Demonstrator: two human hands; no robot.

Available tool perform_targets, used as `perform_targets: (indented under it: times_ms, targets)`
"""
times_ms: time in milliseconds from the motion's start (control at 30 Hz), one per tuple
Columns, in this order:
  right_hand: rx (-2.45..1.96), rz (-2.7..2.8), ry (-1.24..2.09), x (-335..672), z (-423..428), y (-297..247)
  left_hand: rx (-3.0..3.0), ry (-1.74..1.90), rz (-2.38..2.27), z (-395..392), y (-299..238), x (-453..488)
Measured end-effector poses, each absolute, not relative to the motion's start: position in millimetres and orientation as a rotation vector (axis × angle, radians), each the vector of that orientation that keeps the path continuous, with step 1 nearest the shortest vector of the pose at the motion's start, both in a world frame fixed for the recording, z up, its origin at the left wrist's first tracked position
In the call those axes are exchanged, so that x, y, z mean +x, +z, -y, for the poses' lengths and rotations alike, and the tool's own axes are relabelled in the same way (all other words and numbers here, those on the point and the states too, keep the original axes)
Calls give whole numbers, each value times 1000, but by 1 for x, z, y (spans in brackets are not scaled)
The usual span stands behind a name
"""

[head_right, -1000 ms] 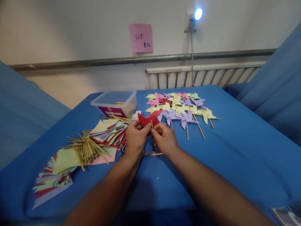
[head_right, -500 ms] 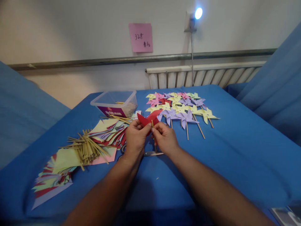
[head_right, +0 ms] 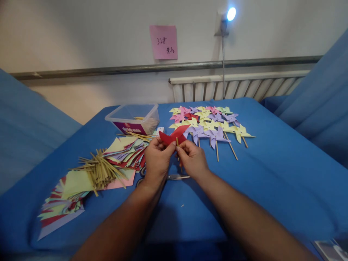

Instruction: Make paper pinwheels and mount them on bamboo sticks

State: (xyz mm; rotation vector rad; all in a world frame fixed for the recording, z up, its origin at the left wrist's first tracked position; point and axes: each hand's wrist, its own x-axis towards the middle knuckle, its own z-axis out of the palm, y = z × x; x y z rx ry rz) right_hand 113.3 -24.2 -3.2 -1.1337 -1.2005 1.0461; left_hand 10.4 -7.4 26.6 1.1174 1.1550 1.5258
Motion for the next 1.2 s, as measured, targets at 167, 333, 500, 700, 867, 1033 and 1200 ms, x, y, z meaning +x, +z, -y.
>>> perform_targets:
  times_ms: [167, 333, 500, 700, 867, 1033, 1200]
  targets:
    - [-1139, 1217, 1018, 113, 25, -4, 1081, 1514, -1106, 7, 26, 11]
    - [-1153, 1210, 1012, 114, 24, -3, 1075, 1496, -1078, 8, 29, 11]
    - [-1150, 1188, 1055, 115, 22, -3, 1078, 1486, -1066, 7, 29, 11]
    - [-1185, 1204, 1008, 114, 21, -6, 1066, 1463, -1043, 4, 25, 12]
    - [-1220, 1295, 962, 116, 25, -4, 1071, 1453, -1077, 2, 26, 11]
    - [-1347, 1409, 565, 129, 29, 8, 989, 1430, -1030, 0, 28, 8]
    - [-1275, 1164, 643, 144, 15, 13, 918, 1300, -993, -2, 29, 6]
